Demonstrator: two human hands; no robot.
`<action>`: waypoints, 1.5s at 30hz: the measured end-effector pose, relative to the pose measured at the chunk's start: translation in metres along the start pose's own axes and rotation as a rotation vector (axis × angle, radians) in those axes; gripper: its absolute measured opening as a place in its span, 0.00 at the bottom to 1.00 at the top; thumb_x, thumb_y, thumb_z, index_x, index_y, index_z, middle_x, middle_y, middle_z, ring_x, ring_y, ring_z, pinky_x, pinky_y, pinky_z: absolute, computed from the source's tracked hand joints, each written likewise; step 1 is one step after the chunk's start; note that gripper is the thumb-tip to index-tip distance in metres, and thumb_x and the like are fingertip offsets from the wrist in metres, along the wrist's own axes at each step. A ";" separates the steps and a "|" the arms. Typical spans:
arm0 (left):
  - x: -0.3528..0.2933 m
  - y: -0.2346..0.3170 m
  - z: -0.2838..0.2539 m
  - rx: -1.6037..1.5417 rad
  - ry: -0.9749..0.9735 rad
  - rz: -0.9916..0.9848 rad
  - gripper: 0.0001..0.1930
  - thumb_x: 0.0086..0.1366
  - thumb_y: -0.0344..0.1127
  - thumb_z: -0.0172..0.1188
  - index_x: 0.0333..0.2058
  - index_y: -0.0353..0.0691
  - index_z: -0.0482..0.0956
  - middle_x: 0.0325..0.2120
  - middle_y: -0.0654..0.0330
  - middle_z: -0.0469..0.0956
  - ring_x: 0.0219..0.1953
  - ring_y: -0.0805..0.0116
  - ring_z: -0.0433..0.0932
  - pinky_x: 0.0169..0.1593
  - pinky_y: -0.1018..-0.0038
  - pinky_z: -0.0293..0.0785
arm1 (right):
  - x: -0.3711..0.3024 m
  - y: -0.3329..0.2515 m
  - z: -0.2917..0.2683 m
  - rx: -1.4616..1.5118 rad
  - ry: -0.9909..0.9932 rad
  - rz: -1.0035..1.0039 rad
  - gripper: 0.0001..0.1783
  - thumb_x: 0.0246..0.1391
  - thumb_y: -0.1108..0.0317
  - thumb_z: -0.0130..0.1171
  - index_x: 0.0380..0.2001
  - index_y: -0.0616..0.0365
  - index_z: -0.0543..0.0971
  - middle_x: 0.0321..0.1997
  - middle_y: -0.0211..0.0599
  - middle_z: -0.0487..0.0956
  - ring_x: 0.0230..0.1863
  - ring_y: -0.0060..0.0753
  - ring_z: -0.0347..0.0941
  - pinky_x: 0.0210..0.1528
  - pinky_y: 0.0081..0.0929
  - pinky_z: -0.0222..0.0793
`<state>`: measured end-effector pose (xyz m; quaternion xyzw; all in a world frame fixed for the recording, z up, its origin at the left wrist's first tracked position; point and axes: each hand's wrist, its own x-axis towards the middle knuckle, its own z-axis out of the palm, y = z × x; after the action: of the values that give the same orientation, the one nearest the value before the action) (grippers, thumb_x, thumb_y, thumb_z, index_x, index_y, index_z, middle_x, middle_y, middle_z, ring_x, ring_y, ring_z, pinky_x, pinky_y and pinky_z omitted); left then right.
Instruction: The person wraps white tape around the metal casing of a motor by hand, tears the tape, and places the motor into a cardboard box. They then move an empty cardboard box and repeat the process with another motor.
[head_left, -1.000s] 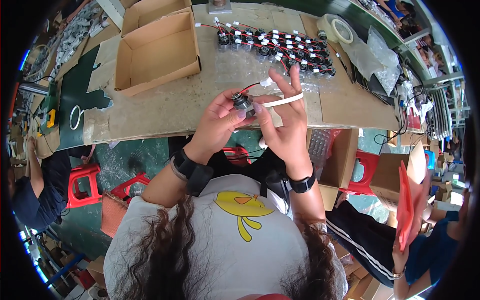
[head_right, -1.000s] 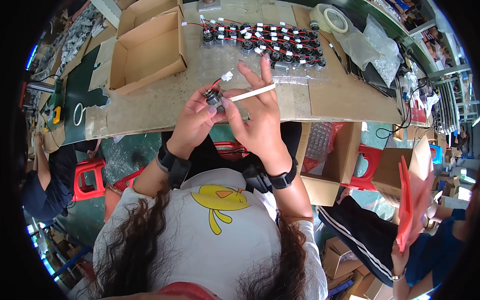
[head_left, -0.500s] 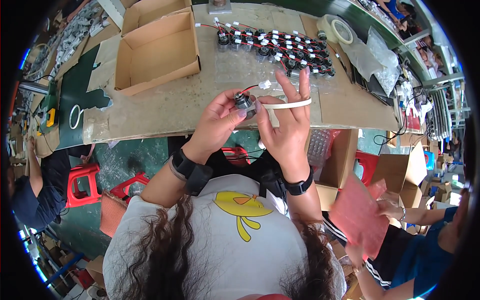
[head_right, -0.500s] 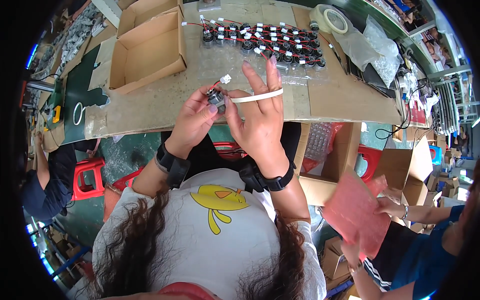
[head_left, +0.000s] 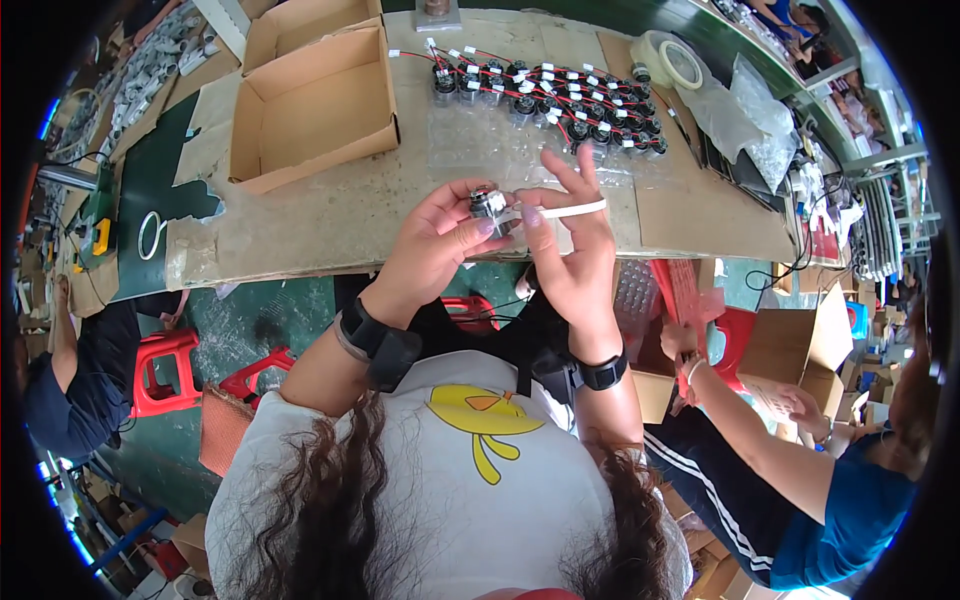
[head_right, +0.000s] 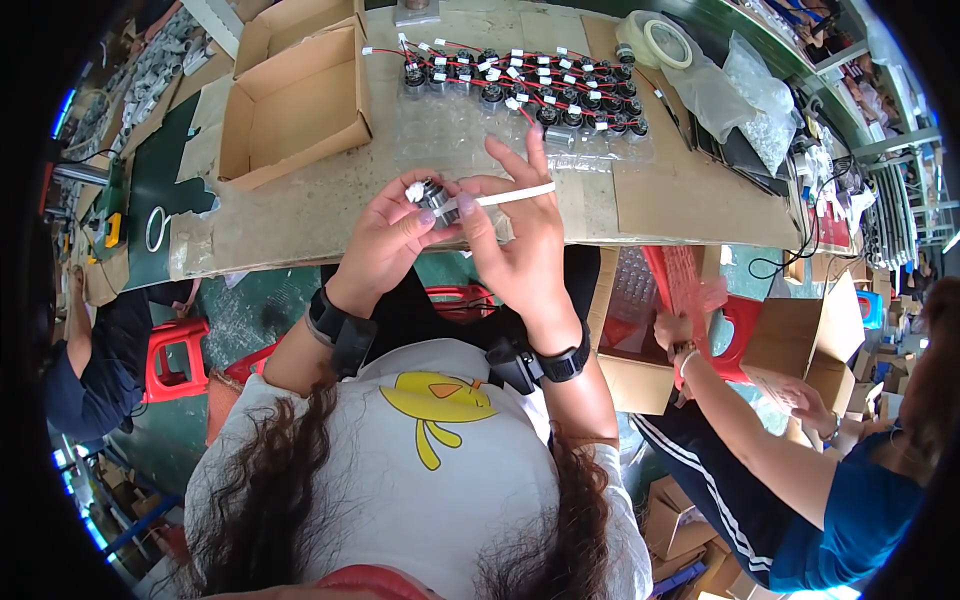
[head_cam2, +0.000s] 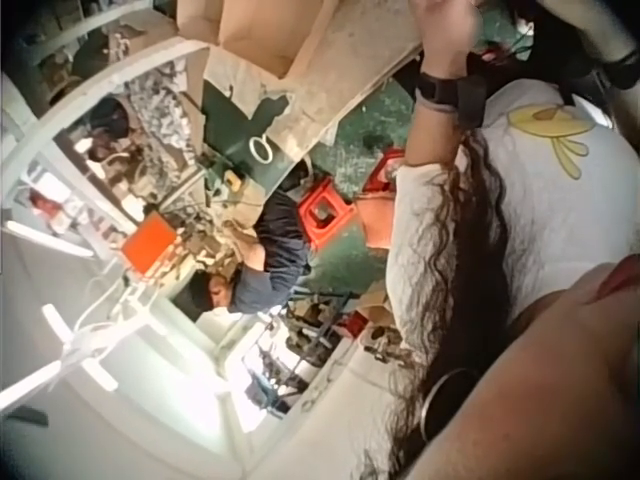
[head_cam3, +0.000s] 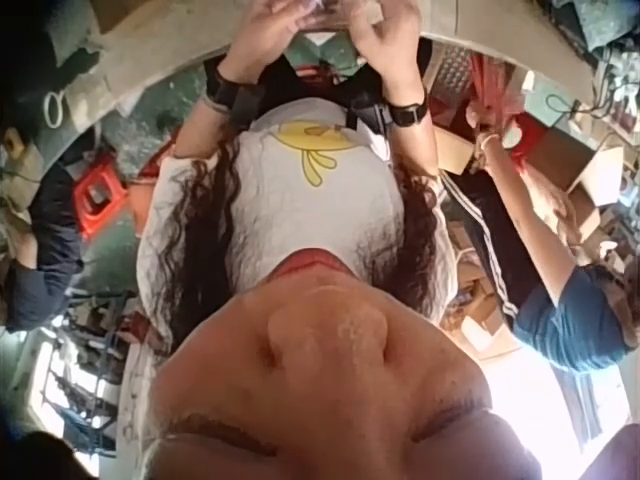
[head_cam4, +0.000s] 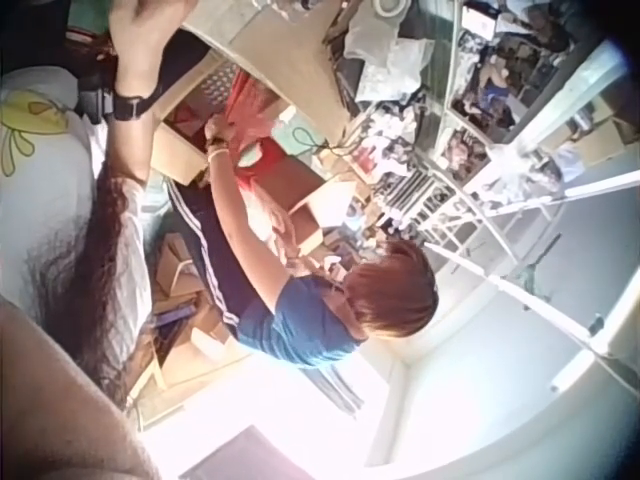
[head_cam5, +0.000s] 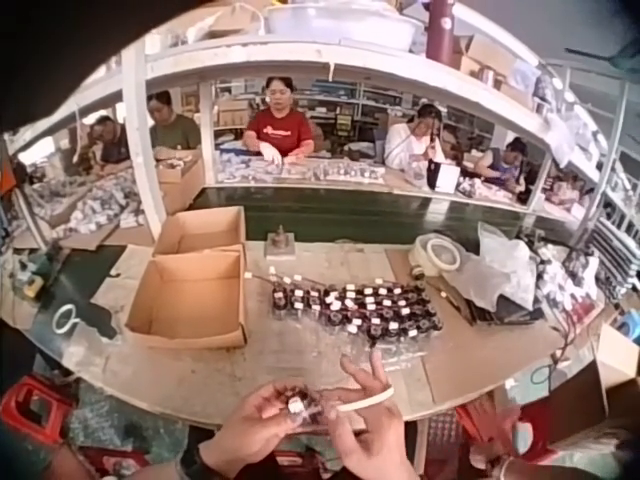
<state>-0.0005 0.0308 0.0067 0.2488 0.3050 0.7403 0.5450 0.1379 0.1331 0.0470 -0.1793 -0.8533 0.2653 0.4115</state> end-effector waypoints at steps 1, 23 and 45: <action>0.000 0.001 0.001 0.021 0.010 0.003 0.20 0.63 0.24 0.55 0.54 0.36 0.66 0.48 0.59 0.72 0.51 0.67 0.73 0.55 0.64 0.73 | 0.001 0.001 -0.002 0.004 -0.008 -0.001 0.07 0.46 0.71 0.65 0.32 0.56 0.82 0.59 0.44 0.71 0.70 0.60 0.48 0.66 0.54 0.48; -0.005 0.002 -0.003 0.078 -0.014 -0.014 0.24 0.61 0.26 0.57 0.56 0.36 0.63 0.49 0.58 0.71 0.54 0.63 0.71 0.62 0.63 0.66 | 0.003 0.009 0.000 0.132 -0.079 0.037 0.08 0.44 0.73 0.66 0.32 0.56 0.81 0.60 0.43 0.71 0.72 0.60 0.44 0.67 0.53 0.47; 0.000 -0.001 -0.011 -0.024 0.021 -0.004 0.23 0.64 0.28 0.56 0.57 0.35 0.64 0.50 0.58 0.73 0.52 0.67 0.72 0.58 0.67 0.69 | 0.001 0.010 0.008 0.570 -0.079 0.297 0.09 0.45 0.73 0.65 0.33 0.55 0.80 0.62 0.44 0.68 0.72 0.58 0.44 0.68 0.54 0.45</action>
<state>-0.0076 0.0287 -0.0018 0.2339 0.3022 0.7455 0.5461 0.1319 0.1397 0.0376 -0.1690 -0.7245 0.5575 0.3684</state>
